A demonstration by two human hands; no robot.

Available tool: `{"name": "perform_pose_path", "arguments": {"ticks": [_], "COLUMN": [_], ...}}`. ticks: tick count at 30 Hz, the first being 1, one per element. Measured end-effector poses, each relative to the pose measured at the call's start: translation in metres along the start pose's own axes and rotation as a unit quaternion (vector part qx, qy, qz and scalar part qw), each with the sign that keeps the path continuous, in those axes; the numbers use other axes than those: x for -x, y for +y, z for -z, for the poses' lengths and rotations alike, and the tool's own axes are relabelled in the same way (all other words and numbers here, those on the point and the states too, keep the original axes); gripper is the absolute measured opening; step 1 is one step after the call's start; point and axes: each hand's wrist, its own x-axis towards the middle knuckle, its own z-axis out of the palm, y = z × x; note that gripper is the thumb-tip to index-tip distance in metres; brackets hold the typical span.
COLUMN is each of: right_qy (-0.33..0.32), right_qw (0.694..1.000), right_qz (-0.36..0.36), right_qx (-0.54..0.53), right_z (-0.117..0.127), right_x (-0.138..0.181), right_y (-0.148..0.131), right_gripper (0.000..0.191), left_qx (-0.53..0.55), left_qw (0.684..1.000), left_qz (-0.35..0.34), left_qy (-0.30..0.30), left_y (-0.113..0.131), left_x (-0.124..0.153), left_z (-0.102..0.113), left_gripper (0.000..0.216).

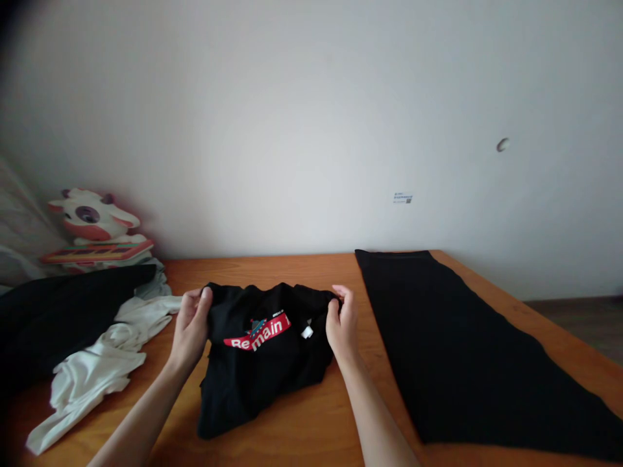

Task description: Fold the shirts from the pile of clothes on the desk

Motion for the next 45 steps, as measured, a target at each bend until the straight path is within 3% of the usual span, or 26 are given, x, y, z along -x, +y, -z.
{"name": "perform_pose_path", "arguments": {"ticks": [4, 9, 13, 21, 27, 31, 34, 36, 38, 40, 42, 45], "right_qy": [-0.084, -0.098, -0.034, 0.120, 0.162, 0.188, 0.158, 0.113, 0.063, -0.002, -0.089, -0.251], "right_qw": [0.996, 0.994, 0.998, 0.991, 0.986, 0.979, 0.986, 0.985, 0.954, 0.897, 0.833, 0.743], "right_qz": [-0.014, -0.025, 0.014, -0.053, -0.041, 0.026, -0.023, -0.124, -0.237, -0.326, -0.374, -0.403], "right_qx": [0.006, 0.046, 0.049, 0.025, 0.005, 0.081, 0.053, -0.046, -0.175, -0.300, -0.398, -0.472], "right_z": [0.000, 0.001, 0.002, 0.009, 0.011, 0.018, 0.020, 0.018, 0.018, 0.023, 0.036, 0.063], "right_x": [0.002, 0.001, -0.002, -0.007, -0.012, -0.015, -0.017, -0.018, -0.021, -0.024, -0.027, -0.026], "right_y": [0.002, -0.002, -0.007, -0.003, 0.002, 0.002, -0.003, -0.009, -0.014, -0.015, -0.009, 0.007], "right_gripper": [0.026, 0.032, 0.035, 0.048, 0.048, 0.046, 0.049, 0.052, 0.052, 0.044, 0.040, 0.040], "left_qx": [-0.053, -0.023, -0.006, -0.118, -0.169, -0.242, -0.228, -0.156, -0.047, 0.064, 0.151, 0.211], "left_qw": [0.995, 0.994, 0.996, 0.978, 0.956, 0.924, 0.954, 0.986, 0.992, 0.971, 0.931, 0.830], "left_qz": [-0.030, -0.004, 0.004, -0.160, -0.221, -0.281, -0.189, -0.059, 0.068, 0.158, 0.215, 0.279], "left_qy": [-0.079, -0.107, -0.086, 0.067, 0.093, 0.097, 0.043, -0.018, -0.090, -0.166, -0.254, -0.434], "left_y": [-0.004, -0.001, -0.002, -0.009, -0.006, 0.004, 0.009, 0.010, 0.008, 0.003, -0.005, -0.016], "left_x": [0.005, 0.004, 0.001, -0.001, -0.003, -0.004, -0.007, -0.010, -0.014, -0.019, -0.022, -0.023], "left_z": [-0.003, -0.001, 0.001, 0.008, 0.014, 0.017, 0.019, 0.019, 0.022, 0.030, 0.046, 0.073], "left_gripper": [0.042, 0.035, 0.031, 0.017, 0.018, 0.016, 0.023, 0.030, 0.035, 0.034, 0.027, 0.016]}}
